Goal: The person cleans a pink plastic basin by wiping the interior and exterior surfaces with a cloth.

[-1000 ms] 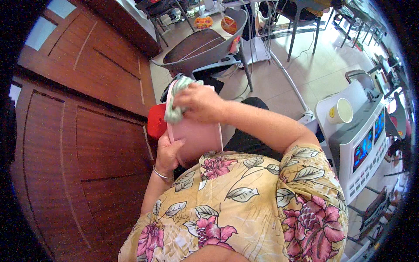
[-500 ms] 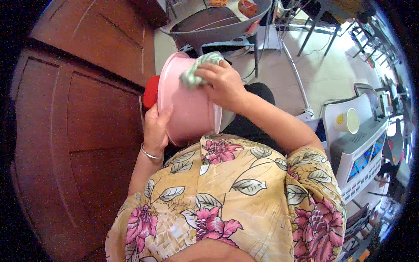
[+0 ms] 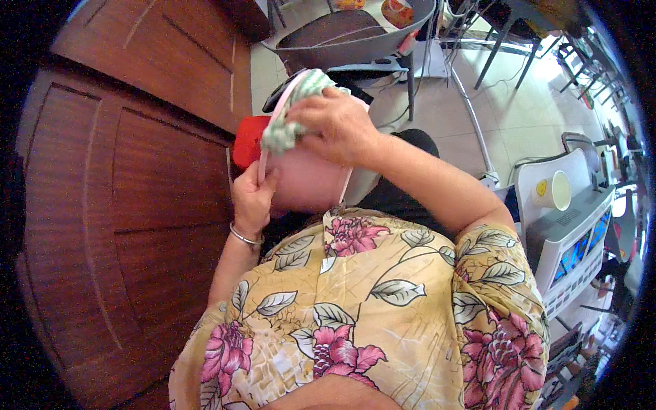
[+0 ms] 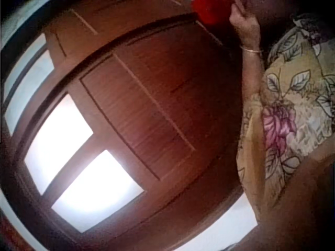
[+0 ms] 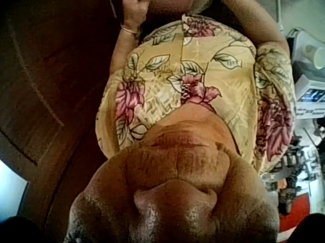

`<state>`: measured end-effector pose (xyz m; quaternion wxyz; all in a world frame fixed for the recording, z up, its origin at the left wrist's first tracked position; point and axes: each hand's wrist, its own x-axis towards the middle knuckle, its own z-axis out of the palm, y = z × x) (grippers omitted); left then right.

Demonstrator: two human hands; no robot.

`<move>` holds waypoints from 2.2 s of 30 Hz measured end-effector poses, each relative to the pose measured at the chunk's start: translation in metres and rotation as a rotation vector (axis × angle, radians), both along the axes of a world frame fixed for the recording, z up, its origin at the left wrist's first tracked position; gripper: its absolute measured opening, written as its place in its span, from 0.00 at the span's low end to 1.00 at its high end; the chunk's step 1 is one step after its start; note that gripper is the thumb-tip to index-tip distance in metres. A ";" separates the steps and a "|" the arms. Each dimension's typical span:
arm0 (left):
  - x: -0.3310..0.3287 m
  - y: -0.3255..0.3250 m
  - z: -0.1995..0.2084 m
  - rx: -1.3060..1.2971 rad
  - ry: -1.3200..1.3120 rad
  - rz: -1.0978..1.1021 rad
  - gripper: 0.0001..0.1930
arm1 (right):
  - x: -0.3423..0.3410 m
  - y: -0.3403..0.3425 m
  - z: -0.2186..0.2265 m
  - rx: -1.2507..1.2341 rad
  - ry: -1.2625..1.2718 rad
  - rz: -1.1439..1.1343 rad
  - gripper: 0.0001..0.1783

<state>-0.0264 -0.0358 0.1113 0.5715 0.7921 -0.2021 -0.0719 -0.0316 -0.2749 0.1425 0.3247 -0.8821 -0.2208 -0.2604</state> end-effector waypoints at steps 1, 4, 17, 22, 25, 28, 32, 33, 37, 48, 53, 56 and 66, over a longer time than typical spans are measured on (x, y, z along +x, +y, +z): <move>0.001 0.002 0.000 -0.015 0.001 0.001 0.08 | 0.011 -0.007 0.002 0.039 0.020 0.000 0.17; -0.001 0.002 0.000 -0.121 0.013 -0.018 0.08 | 0.034 -0.023 -0.002 0.155 0.214 -0.145 0.16; -0.006 -0.010 0.018 -0.066 0.077 -0.088 0.05 | 0.002 -0.018 -0.022 0.027 0.043 -0.274 0.21; -0.005 -0.004 0.003 -0.121 0.153 -0.062 0.05 | -0.002 0.001 -0.014 -0.025 -0.003 -0.219 0.20; -0.010 -0.009 0.012 -0.184 0.137 -0.090 0.05 | 0.029 -0.021 -0.019 0.074 0.024 -0.223 0.20; -0.011 0.000 0.018 -0.066 0.042 -0.112 0.06 | 0.047 -0.045 -0.007 0.324 0.490 -0.168 0.21; -0.013 -0.002 0.027 -0.017 -0.052 -0.160 0.07 | 0.066 -0.083 -0.070 0.137 0.383 -0.252 0.23; -0.013 -0.001 0.026 -0.013 -0.049 -0.153 0.07 | 0.061 -0.080 -0.069 -0.034 0.225 -0.255 0.23; -0.010 -0.005 0.027 0.025 -0.042 -0.160 0.06 | 0.017 -0.053 -0.022 0.320 0.594 -0.434 0.19; -0.011 0.000 0.015 -0.111 0.112 -0.114 0.07 | 0.001 -0.003 -0.003 0.046 -0.031 -0.073 0.19; -0.010 0.007 0.019 -0.150 0.067 -0.106 0.08 | 0.061 -0.041 -0.026 0.454 0.503 -0.179 0.18; -0.011 0.012 0.027 -0.208 0.083 -0.080 0.09 | 0.061 -0.068 -0.040 0.979 0.917 -0.223 0.24; 0.005 0.019 0.024 -0.717 0.374 0.022 0.20 | 0.031 -0.071 -0.162 1.560 1.119 -0.156 0.20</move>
